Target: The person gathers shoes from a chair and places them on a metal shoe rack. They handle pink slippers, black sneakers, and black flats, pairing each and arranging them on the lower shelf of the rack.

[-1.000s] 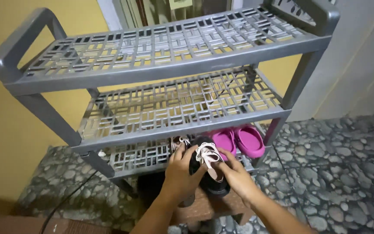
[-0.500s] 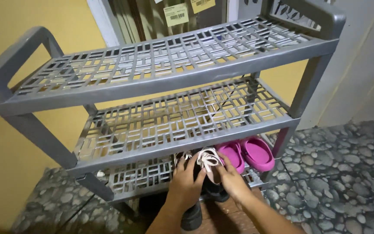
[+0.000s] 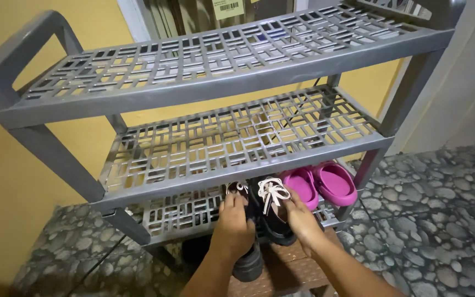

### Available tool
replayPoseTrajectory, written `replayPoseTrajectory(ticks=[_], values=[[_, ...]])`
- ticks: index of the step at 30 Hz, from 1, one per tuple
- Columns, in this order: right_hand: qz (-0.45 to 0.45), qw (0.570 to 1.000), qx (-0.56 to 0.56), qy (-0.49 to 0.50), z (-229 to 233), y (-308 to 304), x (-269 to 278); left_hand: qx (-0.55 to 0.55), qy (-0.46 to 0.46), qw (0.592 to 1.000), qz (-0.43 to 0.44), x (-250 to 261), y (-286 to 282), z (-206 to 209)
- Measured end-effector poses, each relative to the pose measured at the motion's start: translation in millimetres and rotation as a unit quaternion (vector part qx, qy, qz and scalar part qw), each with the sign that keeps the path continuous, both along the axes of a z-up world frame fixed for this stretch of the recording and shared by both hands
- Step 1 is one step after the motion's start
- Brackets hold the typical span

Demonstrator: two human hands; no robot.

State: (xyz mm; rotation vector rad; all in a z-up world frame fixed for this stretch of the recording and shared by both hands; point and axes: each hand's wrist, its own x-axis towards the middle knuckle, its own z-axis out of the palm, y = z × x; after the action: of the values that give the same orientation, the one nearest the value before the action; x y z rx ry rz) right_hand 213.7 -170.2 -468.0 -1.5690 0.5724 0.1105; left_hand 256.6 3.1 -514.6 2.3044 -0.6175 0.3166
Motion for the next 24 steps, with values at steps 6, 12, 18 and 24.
replayPoseTrajectory(ticks=[6,12,18,24], values=[[-0.014,0.999,0.032,0.001,1.2,0.6,-0.2,0.078,-0.014,0.996,0.043,-6.0,-2.9,13.4],[-0.009,0.997,0.067,-0.035,10.6,8.6,5.6,-0.225,0.389,0.879,0.159,-1.5,0.8,48.0],[0.012,0.999,0.015,-0.038,-22.1,8.4,31.4,0.105,0.022,0.994,-0.003,-7.2,42.2,24.9],[-0.021,0.996,0.017,-0.082,-79.4,20.8,65.8,0.085,0.018,0.996,0.002,4.1,36.0,18.9]])
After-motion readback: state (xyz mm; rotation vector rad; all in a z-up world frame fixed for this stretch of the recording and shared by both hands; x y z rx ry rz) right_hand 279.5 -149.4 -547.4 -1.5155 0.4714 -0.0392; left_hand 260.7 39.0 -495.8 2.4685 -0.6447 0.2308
